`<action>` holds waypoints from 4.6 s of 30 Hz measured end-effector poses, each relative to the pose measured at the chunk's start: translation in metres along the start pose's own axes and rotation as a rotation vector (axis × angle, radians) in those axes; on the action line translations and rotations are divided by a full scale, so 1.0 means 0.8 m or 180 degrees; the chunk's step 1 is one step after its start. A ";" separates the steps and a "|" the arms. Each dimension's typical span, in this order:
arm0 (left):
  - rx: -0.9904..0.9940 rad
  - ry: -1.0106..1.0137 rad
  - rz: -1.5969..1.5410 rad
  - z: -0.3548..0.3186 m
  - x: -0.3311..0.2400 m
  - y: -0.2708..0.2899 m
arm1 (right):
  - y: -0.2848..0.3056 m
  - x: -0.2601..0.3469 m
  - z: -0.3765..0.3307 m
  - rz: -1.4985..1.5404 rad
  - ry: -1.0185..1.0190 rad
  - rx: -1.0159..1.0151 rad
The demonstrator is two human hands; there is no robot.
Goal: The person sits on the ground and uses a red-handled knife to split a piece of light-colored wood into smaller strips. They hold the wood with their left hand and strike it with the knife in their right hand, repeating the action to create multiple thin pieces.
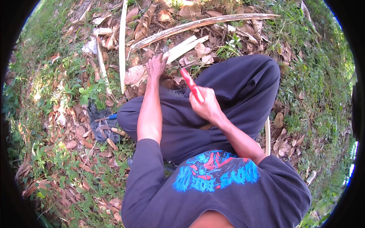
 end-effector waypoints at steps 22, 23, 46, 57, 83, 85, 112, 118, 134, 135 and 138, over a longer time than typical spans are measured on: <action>0.0329 -0.0097 0.0041 0.003 -0.012 0.007 | -0.006 -0.016 0.023 0.0068 -0.0364 0.0277; 0.0307 -0.0059 0.0026 0.005 -0.011 0.007 | -0.010 -0.011 0.027 0.0050 -0.0337 0.0277; -0.0361 -0.0688 -0.0068 0.006 -0.023 0.040 | -0.012 -0.005 0.022 0.0336 0.0111 -0.0012; -0.0324 -0.1019 0.0061 -0.010 -0.033 0.016 | -0.005 -0.015 0.012 0.0360 -0.0167 0.0079; -0.0399 -0.1010 0.0684 -0.025 -0.039 0.000 | -0.010 -0.017 0.011 0.0155 -0.0123 0.0102; -0.0458 -0.1028 0.0690 -0.026 -0.041 0.001 | -0.012 -0.019 0.011 0.0175 -0.0142 0.0122; 0.0213 -0.0593 0.0540 0.003 -0.025 -0.005 | -0.003 -0.035 0.033 0.0954 -0.0646 0.0565; 0.0168 -0.0588 0.0446 0.006 -0.024 -0.008 | 0.007 -0.014 0.030 0.0715 -0.0507 0.0532; -0.0491 -0.0991 0.0639 0.004 -0.001 -0.025 | 0.014 0.000 0.006 0.0466 -0.0403 0.0467; -0.0393 -0.0904 0.0639 0.006 0.005 -0.029 | 0.011 0.001 0.005 0.0441 -0.0379 0.0439; -0.0167 -0.0738 0.0640 0.011 0.005 -0.031 | 0.008 -0.003 -0.002 0.0392 -0.0335 0.0327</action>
Point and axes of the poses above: each hand's wrist, its own z-axis towards the middle knuckle, its own y-axis out of the back of the hand, x = y × z, the point moved 4 cm from there along z, towards the middle knuckle, and after that the axes turned 15 degrees about -z, right-handed, at the moved point
